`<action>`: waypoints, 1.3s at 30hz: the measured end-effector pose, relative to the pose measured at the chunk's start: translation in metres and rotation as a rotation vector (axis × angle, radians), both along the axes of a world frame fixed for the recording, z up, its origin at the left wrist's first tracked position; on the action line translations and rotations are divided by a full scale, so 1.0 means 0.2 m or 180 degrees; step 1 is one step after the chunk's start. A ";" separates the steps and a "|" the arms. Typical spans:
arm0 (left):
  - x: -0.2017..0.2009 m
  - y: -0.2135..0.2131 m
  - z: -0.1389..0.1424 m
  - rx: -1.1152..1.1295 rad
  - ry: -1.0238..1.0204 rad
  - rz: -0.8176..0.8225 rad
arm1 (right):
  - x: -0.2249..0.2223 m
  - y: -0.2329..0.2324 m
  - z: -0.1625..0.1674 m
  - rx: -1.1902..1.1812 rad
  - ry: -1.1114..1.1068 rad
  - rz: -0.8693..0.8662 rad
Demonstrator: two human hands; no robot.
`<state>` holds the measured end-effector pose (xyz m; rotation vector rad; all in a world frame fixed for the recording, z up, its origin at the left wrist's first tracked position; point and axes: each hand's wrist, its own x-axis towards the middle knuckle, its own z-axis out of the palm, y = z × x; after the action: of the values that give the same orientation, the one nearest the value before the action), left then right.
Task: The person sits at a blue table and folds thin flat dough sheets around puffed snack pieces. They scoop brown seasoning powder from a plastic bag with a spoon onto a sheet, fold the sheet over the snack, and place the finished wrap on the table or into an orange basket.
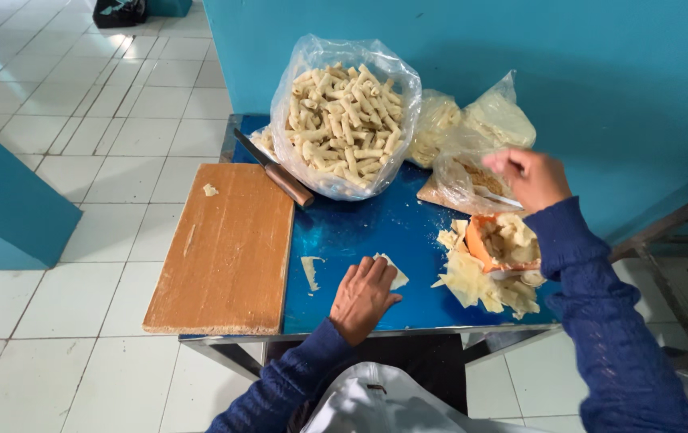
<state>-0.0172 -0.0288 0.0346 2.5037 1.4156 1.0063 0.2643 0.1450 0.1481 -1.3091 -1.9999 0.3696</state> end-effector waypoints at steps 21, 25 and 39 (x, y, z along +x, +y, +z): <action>0.10 -0.02 -0.06 0.0222 -0.0769 -0.0065 | 0.36 0.20 -0.44 0.0211 -0.2396 -0.1364; -0.01 -0.04 -0.04 0.0039 -0.0741 0.0757 | 0.35 0.17 -0.43 0.0388 -0.2585 -0.1350; 0.02 -0.05 -0.07 -0.0021 -0.0754 0.1001 | 0.42 0.26 -0.51 -0.0538 -0.1334 -0.0693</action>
<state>-0.0128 -0.0389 0.0212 2.1092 1.7605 1.2954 0.3481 0.1970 0.0462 -1.8130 -2.1660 0.1719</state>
